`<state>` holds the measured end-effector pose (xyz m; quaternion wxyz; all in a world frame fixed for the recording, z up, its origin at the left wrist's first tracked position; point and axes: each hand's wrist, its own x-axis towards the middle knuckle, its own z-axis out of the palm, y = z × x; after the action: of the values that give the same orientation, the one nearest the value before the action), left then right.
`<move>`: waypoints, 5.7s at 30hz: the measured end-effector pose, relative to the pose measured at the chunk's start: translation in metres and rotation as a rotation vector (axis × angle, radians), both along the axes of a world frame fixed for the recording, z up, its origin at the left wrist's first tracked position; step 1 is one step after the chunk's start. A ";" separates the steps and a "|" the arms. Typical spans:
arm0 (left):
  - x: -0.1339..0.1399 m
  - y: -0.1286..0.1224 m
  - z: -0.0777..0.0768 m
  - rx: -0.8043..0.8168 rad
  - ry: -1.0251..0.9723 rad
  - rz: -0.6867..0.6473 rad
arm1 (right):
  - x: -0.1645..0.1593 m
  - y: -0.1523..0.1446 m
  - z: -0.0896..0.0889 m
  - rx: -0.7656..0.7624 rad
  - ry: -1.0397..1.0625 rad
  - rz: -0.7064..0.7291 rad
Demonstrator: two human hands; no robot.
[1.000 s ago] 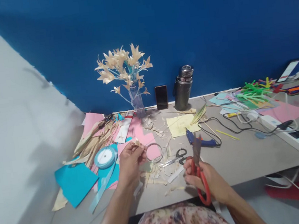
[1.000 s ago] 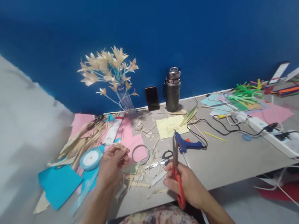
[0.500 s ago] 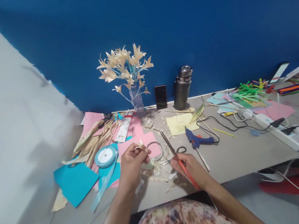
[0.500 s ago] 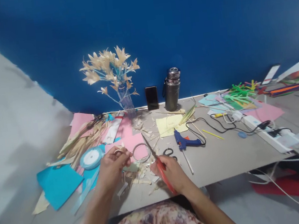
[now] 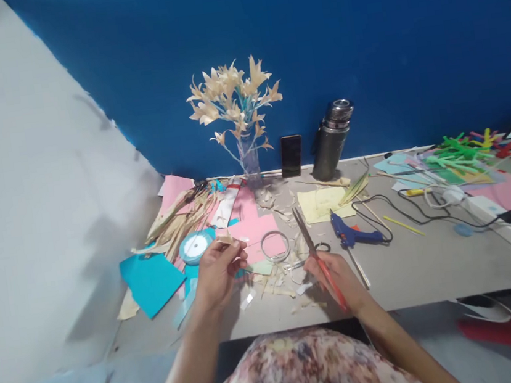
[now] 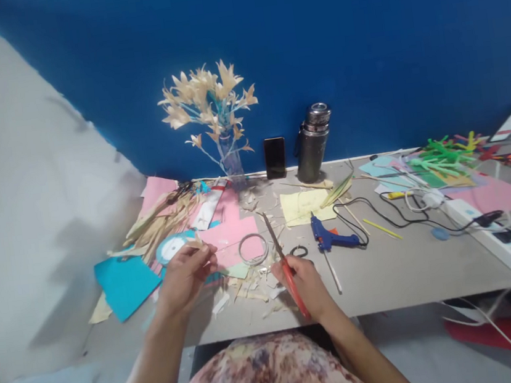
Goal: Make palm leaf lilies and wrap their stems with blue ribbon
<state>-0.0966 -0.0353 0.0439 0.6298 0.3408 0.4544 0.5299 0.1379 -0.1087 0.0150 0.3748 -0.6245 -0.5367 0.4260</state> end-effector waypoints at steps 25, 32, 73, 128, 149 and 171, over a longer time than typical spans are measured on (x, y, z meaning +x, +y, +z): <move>0.013 -0.007 0.001 0.032 0.070 0.000 | -0.002 0.001 -0.001 -0.020 0.091 -0.014; 0.015 -0.009 0.003 0.025 0.146 0.000 | -0.001 0.001 0.006 -0.001 0.073 -0.033; 0.018 -0.005 -0.015 -0.111 0.121 -0.101 | 0.188 -0.048 -0.030 -0.250 -0.941 -0.541; 0.043 -0.014 0.012 -0.255 -0.734 -0.283 | -0.043 0.017 0.069 0.237 0.119 0.170; 0.050 -0.018 0.011 -0.218 -0.564 -0.284 | -0.049 0.014 0.068 0.300 0.170 0.122; 0.056 -0.026 0.016 0.142 -0.322 -0.169 | -0.049 0.018 0.058 0.339 0.187 0.024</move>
<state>-0.0404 -0.0613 0.0596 0.7110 0.3322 0.2789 0.5535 0.0886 -0.0907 0.0728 0.5177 -0.5039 -0.5709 0.3901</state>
